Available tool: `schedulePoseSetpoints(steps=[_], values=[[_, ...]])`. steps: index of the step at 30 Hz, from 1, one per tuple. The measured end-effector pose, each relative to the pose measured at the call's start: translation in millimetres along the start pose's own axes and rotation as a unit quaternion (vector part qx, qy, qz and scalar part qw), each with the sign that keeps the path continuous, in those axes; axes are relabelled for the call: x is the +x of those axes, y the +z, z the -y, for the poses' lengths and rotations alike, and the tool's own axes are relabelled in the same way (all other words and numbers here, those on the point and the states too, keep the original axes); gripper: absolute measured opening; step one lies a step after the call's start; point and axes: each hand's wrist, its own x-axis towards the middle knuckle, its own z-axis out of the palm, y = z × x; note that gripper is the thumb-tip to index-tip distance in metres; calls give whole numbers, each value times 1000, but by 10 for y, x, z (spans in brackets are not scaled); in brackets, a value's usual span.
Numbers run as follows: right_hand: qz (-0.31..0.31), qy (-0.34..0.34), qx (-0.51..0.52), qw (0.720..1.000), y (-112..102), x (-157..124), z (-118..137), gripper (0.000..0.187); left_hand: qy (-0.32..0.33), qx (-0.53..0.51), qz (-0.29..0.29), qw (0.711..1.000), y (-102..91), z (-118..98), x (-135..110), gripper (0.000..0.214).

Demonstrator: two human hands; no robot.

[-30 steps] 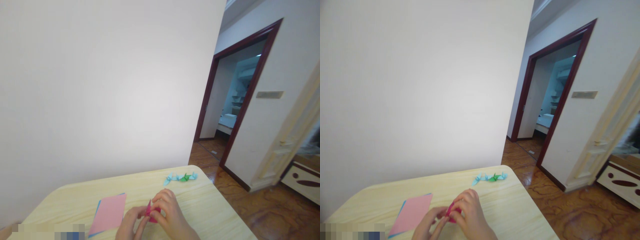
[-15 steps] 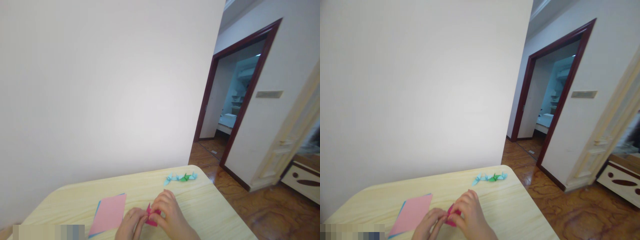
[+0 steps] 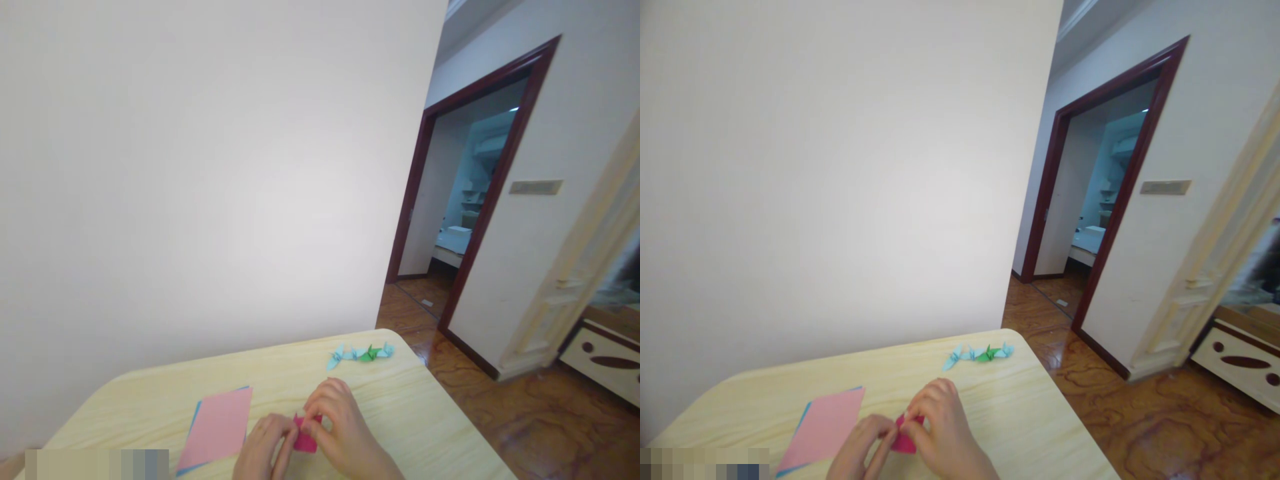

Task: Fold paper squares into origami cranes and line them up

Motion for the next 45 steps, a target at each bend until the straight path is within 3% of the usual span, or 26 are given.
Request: schedulePoseSetpoints(steps=[6, 11, 13, 15, 23, 26, 29, 34, 45], values=[[-78, 84, 32, 993, 17, -33, -145, 7, -198, -95, -64, 973, -21, 105, 16, 35], [14, 91, 97, 991, 144, -47, 55, 12, -263, -205, -86, 939, -46, 101, 57, 41], [18, 104, 90, 990, 191, -32, 128, 4, -277, -220, -98, 930, -54, 63, 69, 43], [16, 118, 92, 989, 221, -16, 156, 11, -287, -231, -108, 923, -59, 24, 80, 44], [38, 183, 203, 961, 333, -22, 46, 13, -268, -304, -131, 905, 7, 25, 83, 37], [24, 212, 251, 944, 367, -22, 9, 8, -236, -231, -152, 931, 9, 72, 47, 31], [20, 212, 277, 937, 371, -20, -5, 11, -197, -170, -117, 959, -6, 100, 15, 26], [15, 191, 266, 945, 349, -24, 3, 15, -174, -181, -66, 966, 25, 110, -4, 23], [62, 151, 142, 976, 309, -35, 90, 17, -186, -174, -48, 966, 3, 31, 37, 28]])
